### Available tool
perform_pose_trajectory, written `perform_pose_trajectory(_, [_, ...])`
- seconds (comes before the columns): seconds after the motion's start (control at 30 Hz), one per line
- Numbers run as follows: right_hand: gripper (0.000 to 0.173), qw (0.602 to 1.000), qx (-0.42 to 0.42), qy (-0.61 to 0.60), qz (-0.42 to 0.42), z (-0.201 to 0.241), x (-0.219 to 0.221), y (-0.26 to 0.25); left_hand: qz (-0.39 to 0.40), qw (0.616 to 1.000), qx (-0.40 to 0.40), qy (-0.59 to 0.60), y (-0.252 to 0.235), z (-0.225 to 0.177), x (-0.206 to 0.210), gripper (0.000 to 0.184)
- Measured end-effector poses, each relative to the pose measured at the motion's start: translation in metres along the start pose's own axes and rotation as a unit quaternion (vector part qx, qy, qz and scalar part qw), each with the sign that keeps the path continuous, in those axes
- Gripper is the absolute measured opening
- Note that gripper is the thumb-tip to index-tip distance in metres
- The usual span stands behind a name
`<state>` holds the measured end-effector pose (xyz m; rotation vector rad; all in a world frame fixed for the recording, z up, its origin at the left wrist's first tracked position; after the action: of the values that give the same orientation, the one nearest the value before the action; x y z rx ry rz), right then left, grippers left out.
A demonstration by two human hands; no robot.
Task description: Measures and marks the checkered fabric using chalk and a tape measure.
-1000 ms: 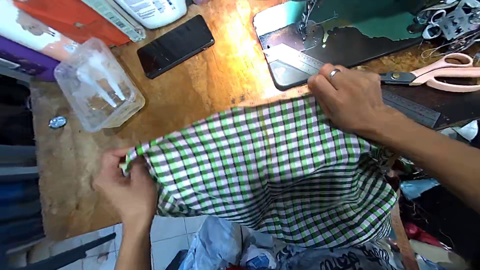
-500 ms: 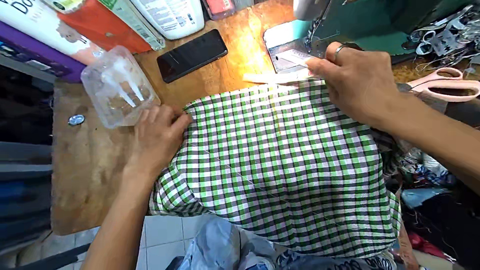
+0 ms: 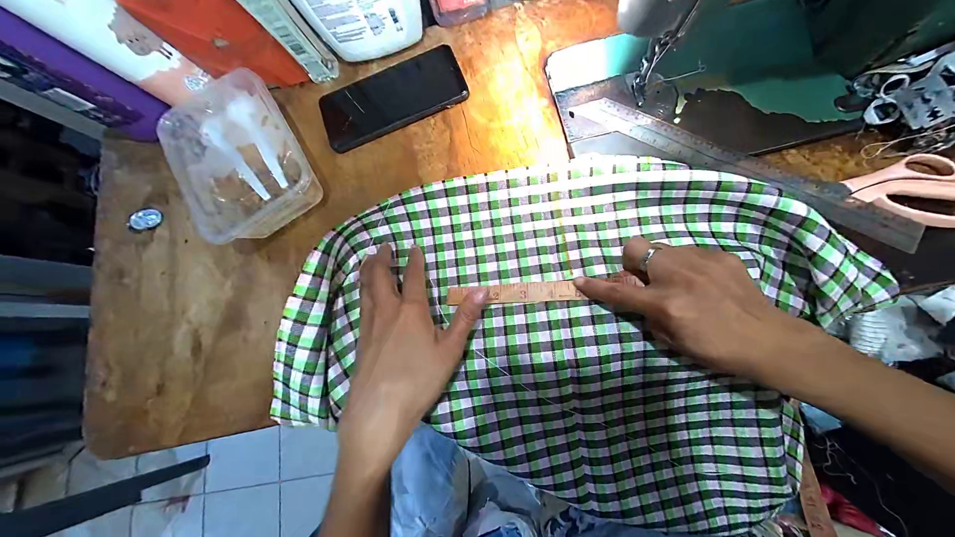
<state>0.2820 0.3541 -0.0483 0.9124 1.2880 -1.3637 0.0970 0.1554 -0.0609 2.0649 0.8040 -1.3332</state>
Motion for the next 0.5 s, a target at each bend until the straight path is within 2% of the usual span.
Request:
perform_pose_trajectory(0.1, [0.04,1.0,0.002,0.007,-0.009,-0.002,-0.002,-0.002,-0.079,0.997,-0.007,0.023,-0.001,-0.001,0.013,0.087])
perform_pose_trajectory(0.2, [0.043,1.0,0.005,-0.004,-0.004,-0.007,-0.001,0.0,-0.114,0.993,0.007,0.006,0.002,-0.007,0.012,0.076])
perform_pose_trajectory(0.3, [0.046,1.0,0.003,-0.022,-0.004,-0.013,0.001,0.002,-0.156,0.986,0.053,0.021,0.009,-0.022,0.006,0.046])
perform_pose_trajectory(0.37, [0.047,0.999,0.012,-0.039,0.002,-0.016,0.001,0.002,-0.145,0.987,0.049,0.045,0.011,-0.029,0.008,0.029])
perform_pose_trajectory(0.43, [0.048,0.998,0.026,-0.057,0.01,-0.019,0.002,0.002,-0.136,0.987,0.03,0.074,0.013,-0.028,0.01,0.026])
perform_pose_trajectory(0.5, [0.048,0.997,0.032,-0.072,0.014,-0.021,0.002,0.002,-0.135,0.985,0.034,0.101,0.014,-0.02,0.014,0.031])
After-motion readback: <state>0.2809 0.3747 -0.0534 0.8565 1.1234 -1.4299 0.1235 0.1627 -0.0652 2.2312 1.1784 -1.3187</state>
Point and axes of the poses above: each hand's wrist, its own y-axis away from the middle knuckle, its own x-axis out of the palm, z = x × y, the point moved 4 cm from there along -y, towards the middle knuckle, and after that the axes turned 3 degrees about z, right-handed, at the moved point
